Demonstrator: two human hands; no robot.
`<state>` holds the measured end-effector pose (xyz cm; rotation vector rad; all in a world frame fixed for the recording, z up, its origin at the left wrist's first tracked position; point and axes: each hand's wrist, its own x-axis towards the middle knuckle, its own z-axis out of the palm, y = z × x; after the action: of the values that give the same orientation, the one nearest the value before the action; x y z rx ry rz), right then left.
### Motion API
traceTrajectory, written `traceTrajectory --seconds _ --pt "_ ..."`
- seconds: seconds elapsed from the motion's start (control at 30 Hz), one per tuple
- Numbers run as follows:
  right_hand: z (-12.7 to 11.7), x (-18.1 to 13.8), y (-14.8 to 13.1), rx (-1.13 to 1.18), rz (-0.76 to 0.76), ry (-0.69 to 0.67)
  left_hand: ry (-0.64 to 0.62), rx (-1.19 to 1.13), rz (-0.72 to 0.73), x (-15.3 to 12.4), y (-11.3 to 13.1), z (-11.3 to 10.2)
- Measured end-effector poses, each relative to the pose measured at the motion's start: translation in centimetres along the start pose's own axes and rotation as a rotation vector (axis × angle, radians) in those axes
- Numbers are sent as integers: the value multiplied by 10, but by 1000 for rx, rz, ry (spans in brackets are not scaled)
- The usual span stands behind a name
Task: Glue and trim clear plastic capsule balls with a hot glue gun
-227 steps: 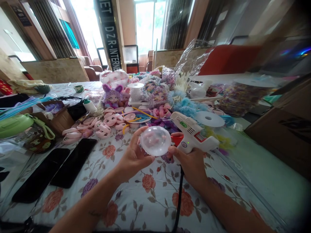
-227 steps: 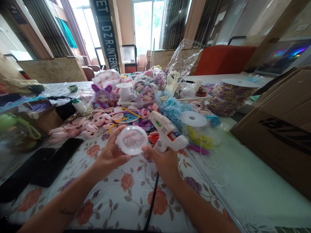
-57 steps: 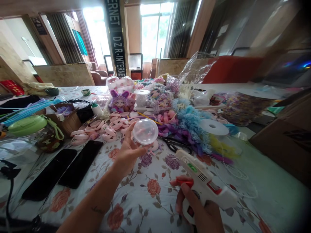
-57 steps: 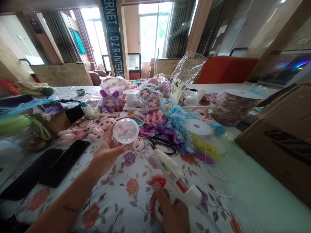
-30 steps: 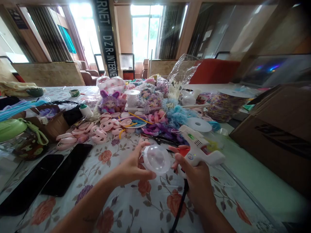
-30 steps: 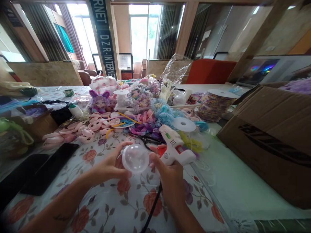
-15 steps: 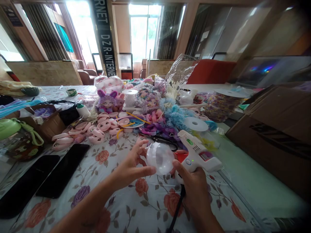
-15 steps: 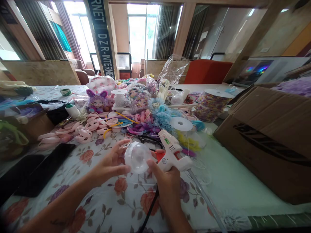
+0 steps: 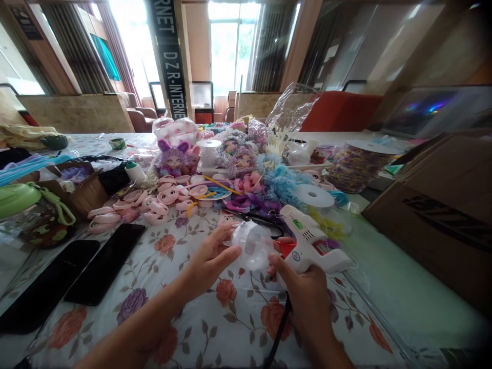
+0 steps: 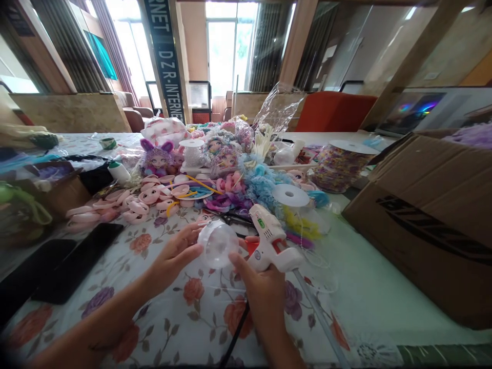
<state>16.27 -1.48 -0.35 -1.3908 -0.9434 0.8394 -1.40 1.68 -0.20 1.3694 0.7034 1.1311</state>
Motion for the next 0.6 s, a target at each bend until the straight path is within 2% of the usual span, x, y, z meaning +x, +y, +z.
traceTrajectory --seconds 0.37,0.6 --pt "2 -4 -4 -14 19 12 -8 51 30 0 -2 -2" --pt "3 -4 -4 -29 -41 7 -20 86 38 -1 -5 -4"
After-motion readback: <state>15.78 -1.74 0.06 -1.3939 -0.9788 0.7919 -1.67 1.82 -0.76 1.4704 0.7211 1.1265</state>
